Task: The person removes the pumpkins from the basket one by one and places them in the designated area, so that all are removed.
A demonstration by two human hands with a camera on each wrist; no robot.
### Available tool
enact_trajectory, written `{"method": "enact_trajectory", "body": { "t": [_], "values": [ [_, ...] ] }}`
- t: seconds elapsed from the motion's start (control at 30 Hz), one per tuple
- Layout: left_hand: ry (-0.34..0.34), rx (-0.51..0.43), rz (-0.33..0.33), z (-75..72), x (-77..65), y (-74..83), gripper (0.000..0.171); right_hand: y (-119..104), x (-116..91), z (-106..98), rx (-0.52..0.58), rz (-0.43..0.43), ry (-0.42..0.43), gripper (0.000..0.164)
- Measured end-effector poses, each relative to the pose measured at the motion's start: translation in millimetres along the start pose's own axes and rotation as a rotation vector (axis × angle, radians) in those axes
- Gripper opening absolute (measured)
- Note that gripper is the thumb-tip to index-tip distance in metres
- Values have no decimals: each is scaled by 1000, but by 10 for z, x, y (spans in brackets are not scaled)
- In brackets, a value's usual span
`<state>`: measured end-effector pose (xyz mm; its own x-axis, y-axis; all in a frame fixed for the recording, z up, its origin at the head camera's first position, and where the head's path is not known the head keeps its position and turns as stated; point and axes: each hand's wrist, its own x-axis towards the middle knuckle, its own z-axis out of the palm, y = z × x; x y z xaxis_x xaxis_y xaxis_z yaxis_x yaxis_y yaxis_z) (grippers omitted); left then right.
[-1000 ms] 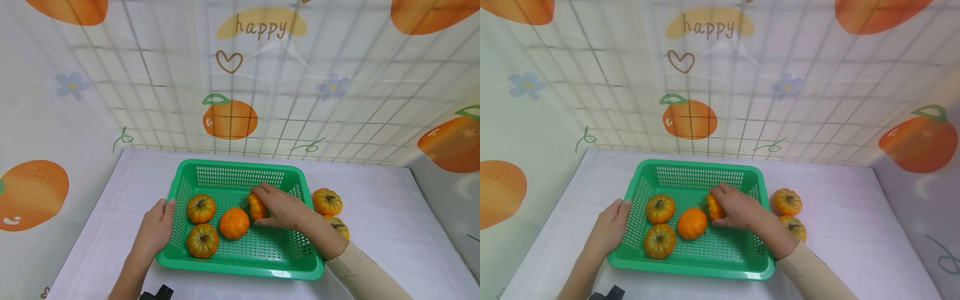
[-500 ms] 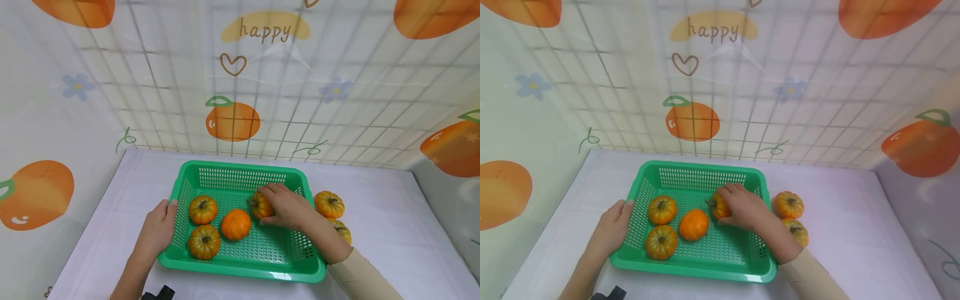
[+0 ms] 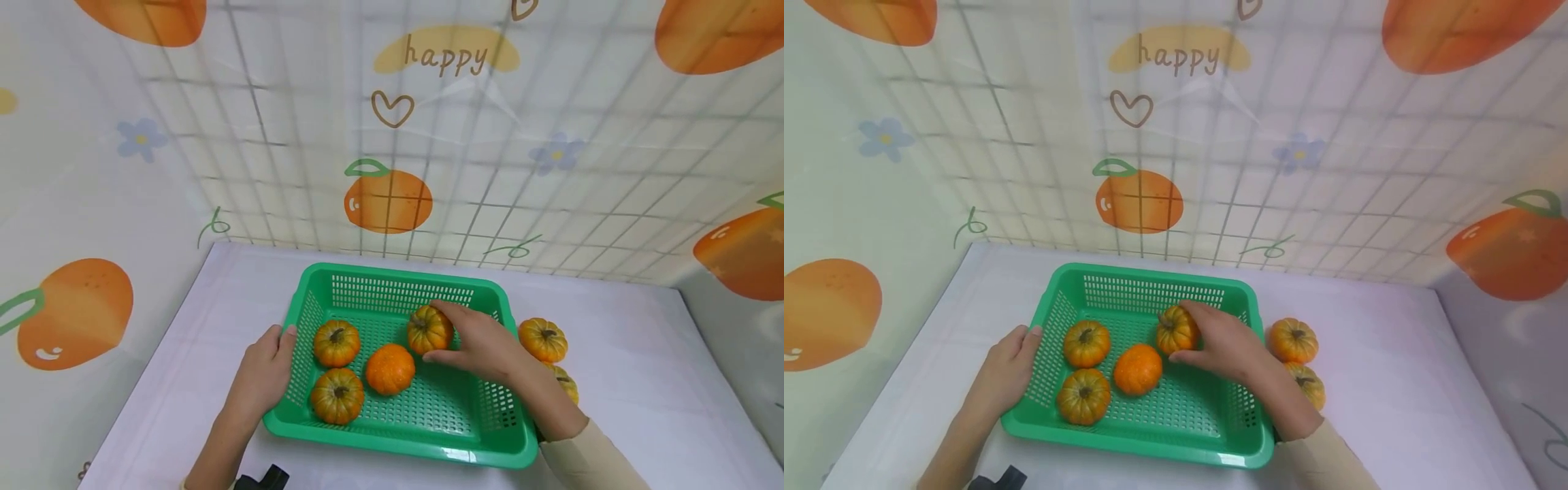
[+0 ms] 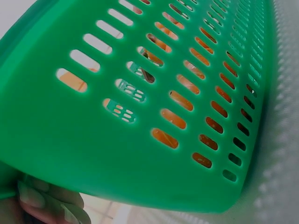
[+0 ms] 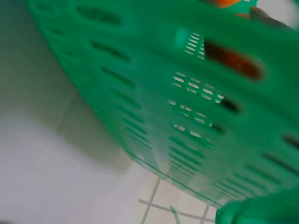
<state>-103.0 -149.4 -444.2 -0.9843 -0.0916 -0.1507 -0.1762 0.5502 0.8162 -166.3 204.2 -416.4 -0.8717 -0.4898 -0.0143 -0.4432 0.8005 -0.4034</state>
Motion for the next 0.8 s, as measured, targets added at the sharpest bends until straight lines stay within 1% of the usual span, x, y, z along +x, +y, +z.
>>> {"method": "enact_trajectory", "body": {
  "t": [0.13, 0.27, 0.43, 0.6, 0.8],
  "values": [
    [13, 32, 4, 2, -10, 19, 45, 10, -98, -42, 42, 14, 64, 88],
    [17, 47, 2, 3, -19, 34, 46, 34, -203, -66, 52, 44, 110, 90],
    [16, 32, -3, 4, -26, 30, 45, 54, -294, -55, 36, 67, 129, 93],
    [13, 19, -9, 13, -26, 17, 46, 37, -354, -31, 34, 90, 146, 93],
    [13, 11, -2, 13, -25, 26, 46, 0, -427, -22, 38, 104, 161, 93]
  ]
}}
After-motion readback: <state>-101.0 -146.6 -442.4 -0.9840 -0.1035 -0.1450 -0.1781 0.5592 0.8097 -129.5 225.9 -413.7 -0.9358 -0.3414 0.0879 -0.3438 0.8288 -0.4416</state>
